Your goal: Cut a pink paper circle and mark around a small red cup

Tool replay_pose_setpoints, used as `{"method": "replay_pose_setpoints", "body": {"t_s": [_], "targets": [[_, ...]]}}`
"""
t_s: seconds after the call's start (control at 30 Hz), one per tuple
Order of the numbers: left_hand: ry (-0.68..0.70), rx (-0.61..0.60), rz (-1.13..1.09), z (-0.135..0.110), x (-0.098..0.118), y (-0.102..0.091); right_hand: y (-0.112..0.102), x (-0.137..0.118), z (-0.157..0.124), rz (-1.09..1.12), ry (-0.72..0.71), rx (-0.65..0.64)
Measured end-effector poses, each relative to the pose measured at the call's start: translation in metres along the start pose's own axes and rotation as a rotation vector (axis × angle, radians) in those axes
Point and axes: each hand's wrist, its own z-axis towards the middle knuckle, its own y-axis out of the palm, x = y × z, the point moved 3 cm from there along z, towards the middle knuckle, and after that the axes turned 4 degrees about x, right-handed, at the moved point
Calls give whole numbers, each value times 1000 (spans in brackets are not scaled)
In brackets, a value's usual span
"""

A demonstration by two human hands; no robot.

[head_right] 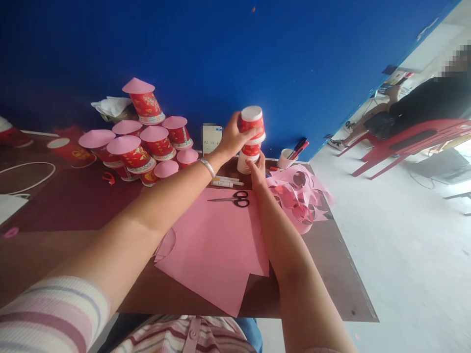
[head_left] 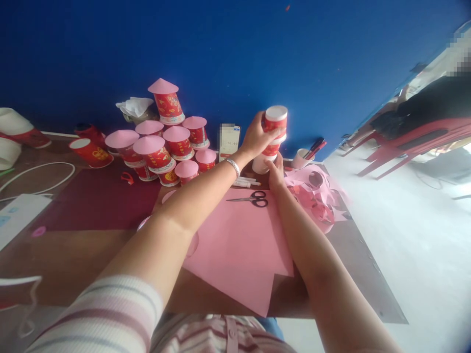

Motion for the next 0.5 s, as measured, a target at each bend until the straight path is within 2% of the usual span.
{"method": "replay_pose_setpoints", "body": {"t_s": [0.1, 0.23, 0.27, 0.37, 0.5], "targets": [[63, 22, -70, -14, 20, -19, 0, 4, 2, -8, -12, 15], [170, -29, -211, -78, 29, -52, 0, 4, 2, -40, -47, 46], [162, -55, -201, -97, 28, -61, 0, 4, 2, -46, -48, 55], [5, -128, -135, -148, 14, -88, -3, 5, 3, -35, -42, 64], [-103, -123, -38, -188, -5, -119, -8, 9, 5, -115, -108, 47]]}}
